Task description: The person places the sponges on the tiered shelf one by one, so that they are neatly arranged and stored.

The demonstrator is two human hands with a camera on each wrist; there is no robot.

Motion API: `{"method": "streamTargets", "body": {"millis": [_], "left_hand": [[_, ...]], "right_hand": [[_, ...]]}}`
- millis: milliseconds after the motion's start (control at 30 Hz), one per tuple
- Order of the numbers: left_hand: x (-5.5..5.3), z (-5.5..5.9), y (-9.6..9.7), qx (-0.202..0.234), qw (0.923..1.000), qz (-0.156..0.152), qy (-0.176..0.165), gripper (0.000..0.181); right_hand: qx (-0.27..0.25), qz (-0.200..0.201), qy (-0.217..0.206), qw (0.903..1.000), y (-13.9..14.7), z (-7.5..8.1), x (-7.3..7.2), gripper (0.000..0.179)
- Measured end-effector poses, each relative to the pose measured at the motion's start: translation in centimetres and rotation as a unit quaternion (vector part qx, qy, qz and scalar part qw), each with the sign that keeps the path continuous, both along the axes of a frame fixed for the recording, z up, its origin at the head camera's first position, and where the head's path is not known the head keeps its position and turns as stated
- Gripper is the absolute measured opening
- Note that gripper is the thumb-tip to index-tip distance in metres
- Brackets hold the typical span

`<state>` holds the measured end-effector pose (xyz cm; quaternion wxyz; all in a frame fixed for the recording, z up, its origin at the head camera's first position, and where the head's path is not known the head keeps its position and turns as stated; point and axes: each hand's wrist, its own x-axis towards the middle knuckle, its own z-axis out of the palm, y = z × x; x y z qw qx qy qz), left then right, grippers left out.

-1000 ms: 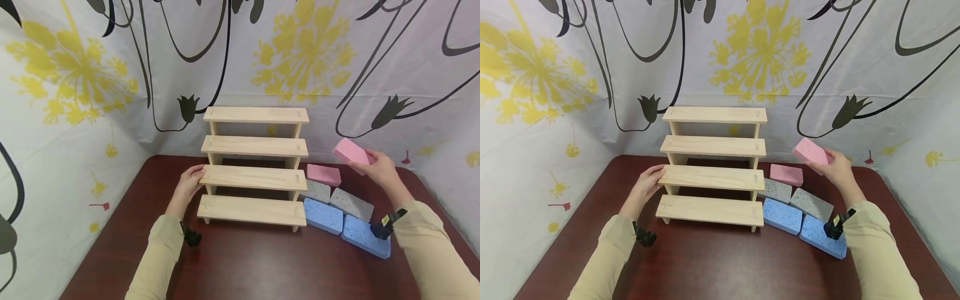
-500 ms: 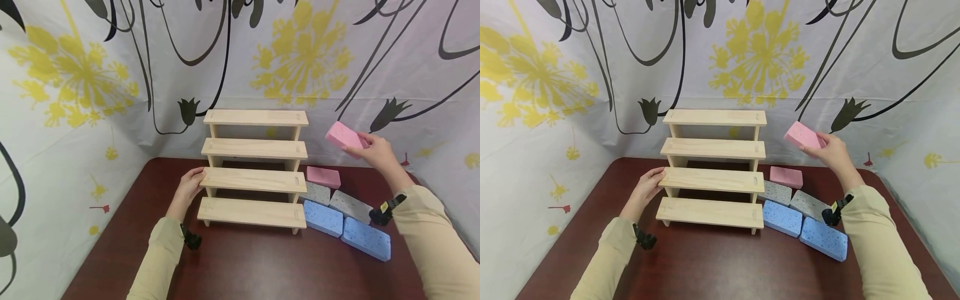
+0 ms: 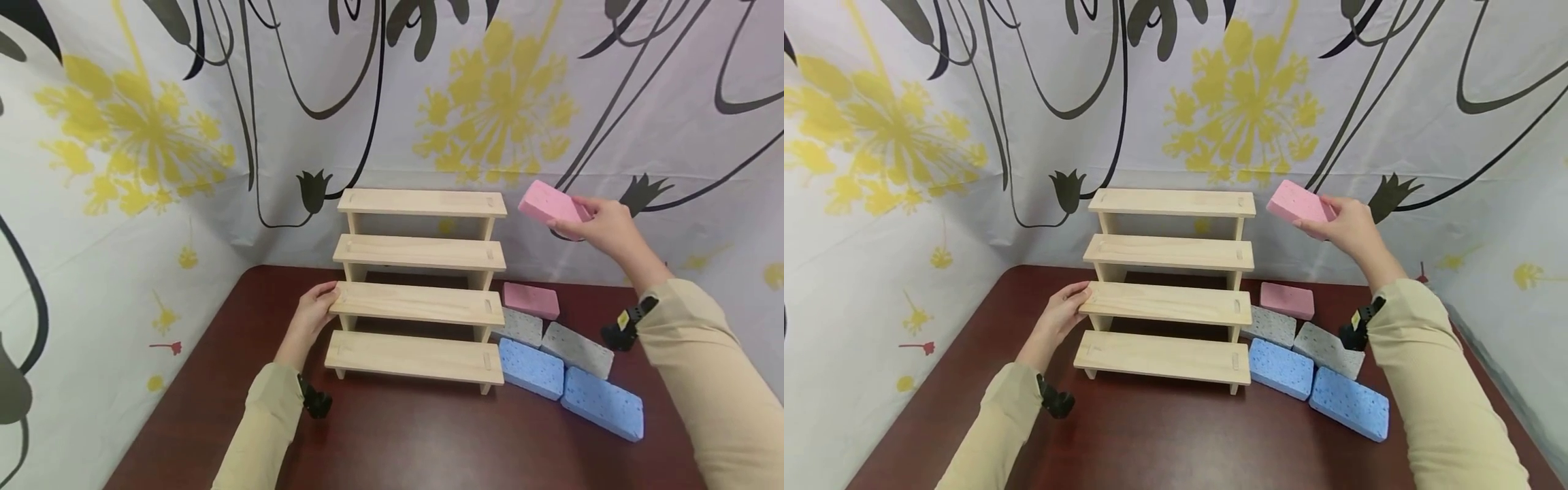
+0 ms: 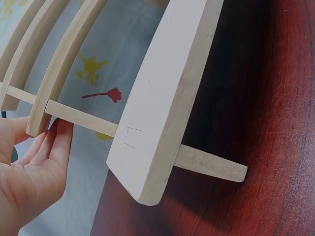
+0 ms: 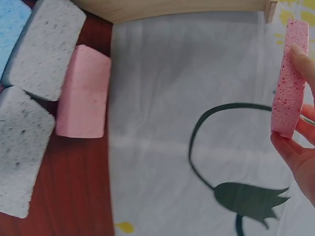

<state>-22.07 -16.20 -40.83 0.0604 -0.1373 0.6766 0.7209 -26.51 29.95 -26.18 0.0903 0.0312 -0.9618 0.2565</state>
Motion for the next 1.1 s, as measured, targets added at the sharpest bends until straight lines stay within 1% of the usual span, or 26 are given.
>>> {"method": "streamTargets", "body": {"millis": [300, 567, 733, 933, 1100], "left_hand": [[0.1, -0.1, -0.1, 0.0, 1.0, 0.004, 0.001, 0.041], [0.1, 0.0, 0.0, 0.003, 1.0, 0.002, 0.007, 0.04], [0.3, 0.0, 0.1, 0.001, 0.9999, 0.007, 0.009, 0.04], [0.2, -0.2, 0.2, 0.008, 0.9997, 0.018, 0.013, 0.039], [0.3, -0.3, 0.2, 0.006, 0.9996, 0.023, 0.013, 0.038]], "right_hand": [[0.028, 0.025, 0.011, 0.9992, -2.4, 2.4, -1.1, 0.082], [0.023, 0.054, 0.029, 0.9978, -4.3, 3.8, -1.7, 0.079], [0.035, 0.081, 0.037, 0.9954, -5.5, 4.3, -2.4, 0.075], [0.037, 0.113, 0.039, 0.9922, -7.6, 4.9, -3.3, 0.071], [0.045, 0.141, 0.052, 0.9877, -9.7, 4.8, -4.1, 0.067]]}}
